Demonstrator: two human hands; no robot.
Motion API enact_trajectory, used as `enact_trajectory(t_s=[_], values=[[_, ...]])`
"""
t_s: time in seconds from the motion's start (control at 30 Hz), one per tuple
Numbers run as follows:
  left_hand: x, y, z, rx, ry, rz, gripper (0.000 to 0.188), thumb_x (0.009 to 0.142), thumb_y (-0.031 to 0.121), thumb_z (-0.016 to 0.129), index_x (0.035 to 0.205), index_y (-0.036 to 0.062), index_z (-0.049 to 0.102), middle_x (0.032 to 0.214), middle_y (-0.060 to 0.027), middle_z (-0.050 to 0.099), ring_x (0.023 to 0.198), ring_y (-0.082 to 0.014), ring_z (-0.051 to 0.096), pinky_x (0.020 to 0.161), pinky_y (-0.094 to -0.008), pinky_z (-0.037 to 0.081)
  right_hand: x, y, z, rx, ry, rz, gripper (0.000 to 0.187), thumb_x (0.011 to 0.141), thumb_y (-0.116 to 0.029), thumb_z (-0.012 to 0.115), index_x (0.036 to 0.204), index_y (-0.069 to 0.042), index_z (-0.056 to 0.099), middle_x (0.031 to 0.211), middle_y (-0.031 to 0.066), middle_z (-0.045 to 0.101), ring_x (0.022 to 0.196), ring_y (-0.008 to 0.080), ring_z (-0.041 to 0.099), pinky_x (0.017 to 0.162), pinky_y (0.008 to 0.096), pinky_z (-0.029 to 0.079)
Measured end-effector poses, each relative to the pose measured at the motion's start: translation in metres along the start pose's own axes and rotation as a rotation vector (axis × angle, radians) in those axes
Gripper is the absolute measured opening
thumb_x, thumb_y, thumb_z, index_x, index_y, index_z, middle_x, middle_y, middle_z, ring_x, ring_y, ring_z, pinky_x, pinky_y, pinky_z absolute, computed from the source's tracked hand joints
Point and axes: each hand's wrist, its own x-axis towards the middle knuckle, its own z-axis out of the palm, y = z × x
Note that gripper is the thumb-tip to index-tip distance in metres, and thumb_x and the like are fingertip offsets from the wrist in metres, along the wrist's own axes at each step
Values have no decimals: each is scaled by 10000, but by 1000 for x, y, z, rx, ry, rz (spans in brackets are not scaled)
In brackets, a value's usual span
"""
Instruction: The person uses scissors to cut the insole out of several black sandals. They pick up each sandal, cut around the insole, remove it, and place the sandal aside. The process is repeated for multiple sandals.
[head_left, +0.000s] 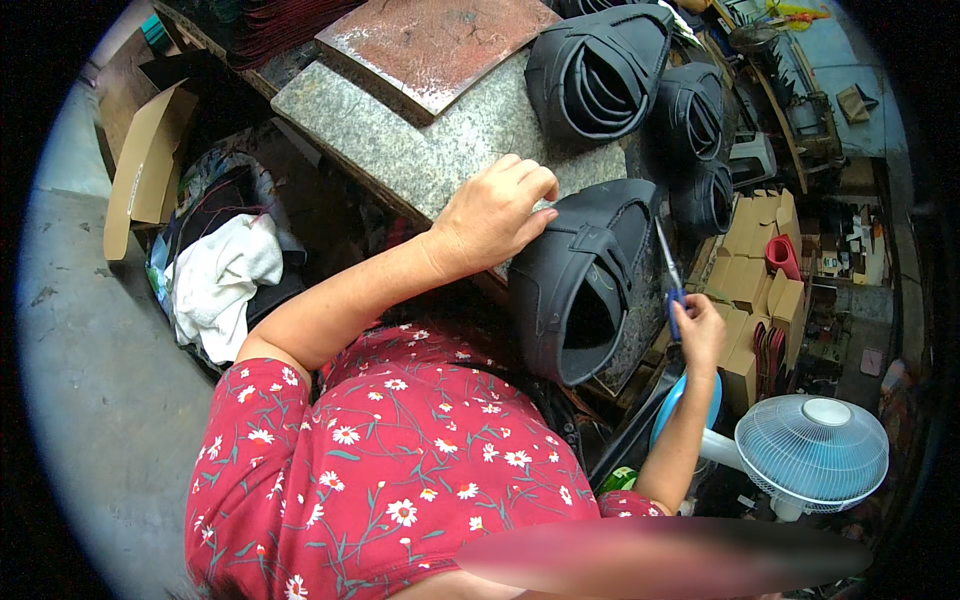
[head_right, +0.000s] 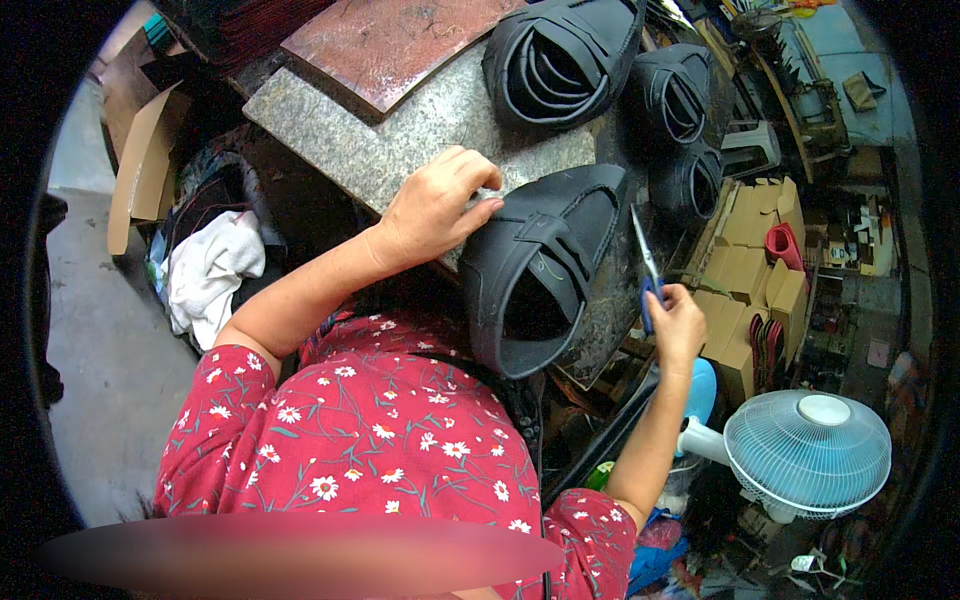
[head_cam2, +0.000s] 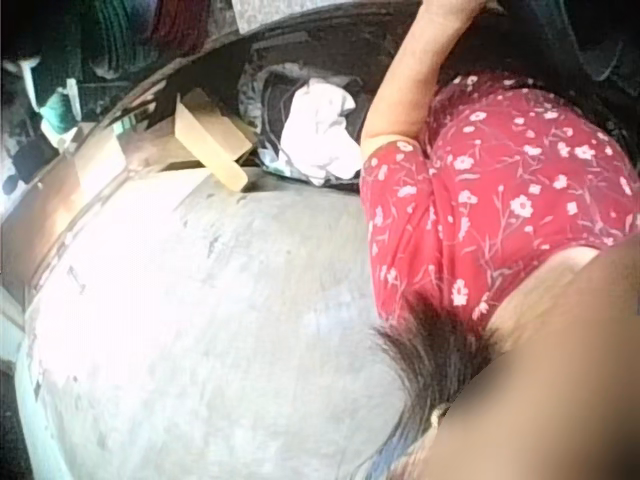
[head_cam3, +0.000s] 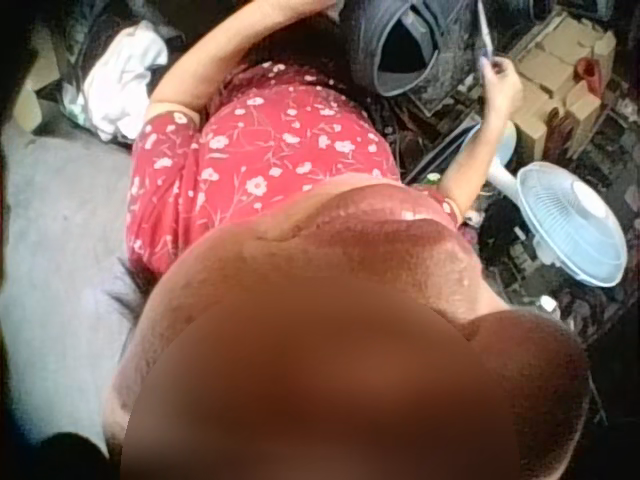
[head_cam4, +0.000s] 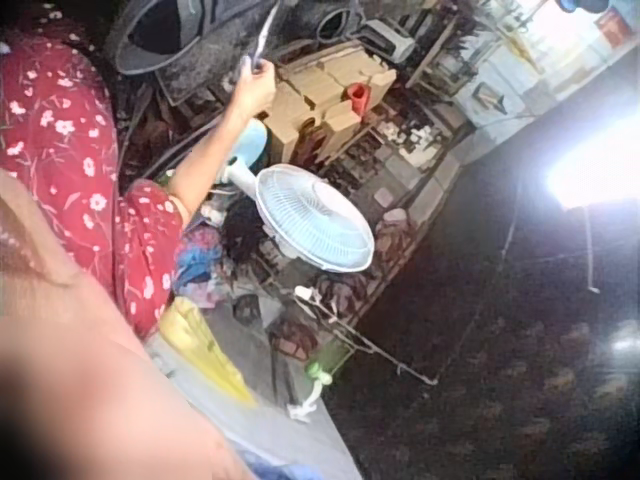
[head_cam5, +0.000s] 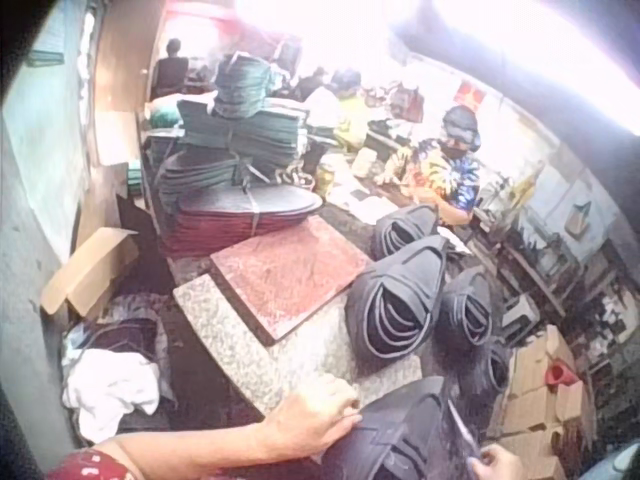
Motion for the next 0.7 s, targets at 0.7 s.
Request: enact_trajectory(t_s=[0.7], values=[[2, -7, -4, -18, -74, -86, 253, 868, 228, 751, 881, 19, 609, 911, -136, 610, 911, -332, 592, 823, -420, 497, 229, -120, 30, -78, 173, -280, 685, 900, -438, 717, 1439, -66, 517, 1299, 257, 631, 1271, 391, 556, 1040, 469, 462]])
